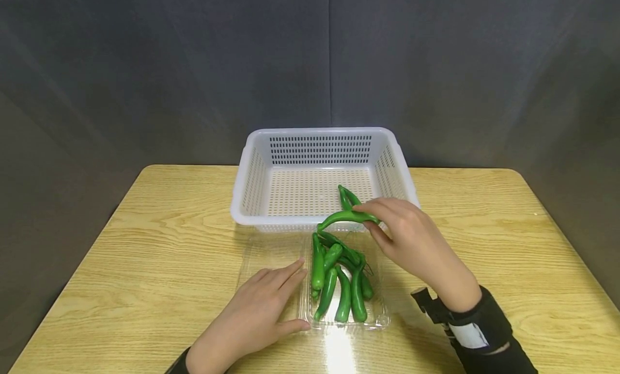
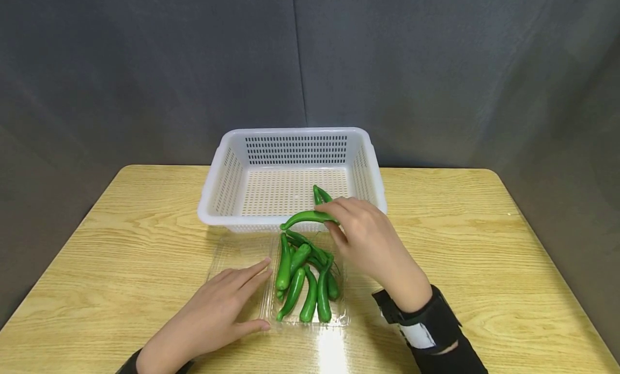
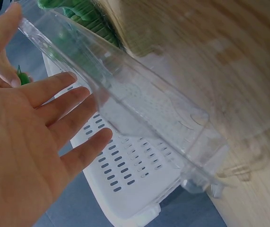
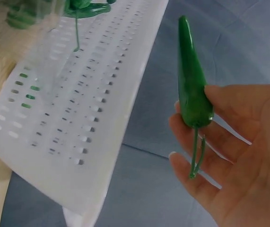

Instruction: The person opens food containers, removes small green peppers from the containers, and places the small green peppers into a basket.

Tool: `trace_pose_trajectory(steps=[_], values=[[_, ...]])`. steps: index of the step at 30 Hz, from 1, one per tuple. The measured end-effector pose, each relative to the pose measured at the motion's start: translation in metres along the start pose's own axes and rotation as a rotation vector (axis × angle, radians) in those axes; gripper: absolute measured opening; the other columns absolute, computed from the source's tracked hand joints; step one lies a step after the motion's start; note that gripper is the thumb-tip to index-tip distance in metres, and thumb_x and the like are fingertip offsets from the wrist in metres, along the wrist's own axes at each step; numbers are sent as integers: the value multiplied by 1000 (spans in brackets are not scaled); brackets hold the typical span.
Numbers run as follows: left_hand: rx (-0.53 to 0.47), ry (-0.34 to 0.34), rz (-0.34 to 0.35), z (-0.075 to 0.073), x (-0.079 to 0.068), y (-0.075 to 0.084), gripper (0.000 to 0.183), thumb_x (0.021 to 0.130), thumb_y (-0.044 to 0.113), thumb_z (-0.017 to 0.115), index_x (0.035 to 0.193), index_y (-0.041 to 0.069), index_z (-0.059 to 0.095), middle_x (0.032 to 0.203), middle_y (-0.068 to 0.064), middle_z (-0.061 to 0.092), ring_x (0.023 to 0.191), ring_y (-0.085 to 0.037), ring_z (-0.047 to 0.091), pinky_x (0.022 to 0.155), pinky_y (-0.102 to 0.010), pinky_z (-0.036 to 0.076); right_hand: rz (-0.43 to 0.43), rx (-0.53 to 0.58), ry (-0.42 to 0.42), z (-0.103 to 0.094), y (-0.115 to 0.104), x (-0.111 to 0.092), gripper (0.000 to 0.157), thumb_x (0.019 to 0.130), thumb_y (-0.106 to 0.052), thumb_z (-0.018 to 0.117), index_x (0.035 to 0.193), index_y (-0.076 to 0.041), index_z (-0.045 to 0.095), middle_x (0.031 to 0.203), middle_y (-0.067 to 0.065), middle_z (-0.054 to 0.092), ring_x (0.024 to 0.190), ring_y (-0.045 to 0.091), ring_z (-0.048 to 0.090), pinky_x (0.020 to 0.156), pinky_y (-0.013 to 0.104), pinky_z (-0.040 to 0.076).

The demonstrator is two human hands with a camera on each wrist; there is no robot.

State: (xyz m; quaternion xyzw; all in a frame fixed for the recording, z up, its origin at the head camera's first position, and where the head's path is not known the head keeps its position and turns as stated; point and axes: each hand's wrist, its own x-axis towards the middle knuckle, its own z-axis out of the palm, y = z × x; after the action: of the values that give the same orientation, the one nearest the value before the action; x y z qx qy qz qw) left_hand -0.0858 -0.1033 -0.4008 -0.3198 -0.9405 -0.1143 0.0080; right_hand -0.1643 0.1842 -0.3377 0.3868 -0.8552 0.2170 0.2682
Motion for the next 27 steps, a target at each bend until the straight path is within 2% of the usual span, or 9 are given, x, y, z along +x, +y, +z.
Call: trace_pose_trajectory(steps=[6, 18, 27], values=[[9, 4, 7, 0, 0, 0, 85, 86, 63, 63, 147, 6, 46, 156, -6, 38, 135, -23, 44, 112, -46, 35, 9, -12, 32, 4, 8, 1, 34, 78, 9, 77, 109, -1, 70, 102, 10, 71, 94, 28, 66, 85, 43, 55], [11, 7, 13, 0, 0, 0, 85, 86, 63, 64, 147, 7, 46, 155, -7, 39, 133, -24, 46, 111, -44, 36, 86, -60, 19, 6, 17, -2, 32, 79, 6, 77, 109, -3, 71, 104, 10, 72, 95, 30, 68, 84, 47, 55], [11, 2, 5, 0, 0, 0, 85, 86, 63, 63, 147, 7, 46, 156, -6, 39, 136, -23, 44, 112, -47, 35, 116, -68, 18, 7, 22, -3, 30, 80, 6, 77, 108, -2, 72, 106, 12, 71, 99, 31, 67, 86, 47, 55]])
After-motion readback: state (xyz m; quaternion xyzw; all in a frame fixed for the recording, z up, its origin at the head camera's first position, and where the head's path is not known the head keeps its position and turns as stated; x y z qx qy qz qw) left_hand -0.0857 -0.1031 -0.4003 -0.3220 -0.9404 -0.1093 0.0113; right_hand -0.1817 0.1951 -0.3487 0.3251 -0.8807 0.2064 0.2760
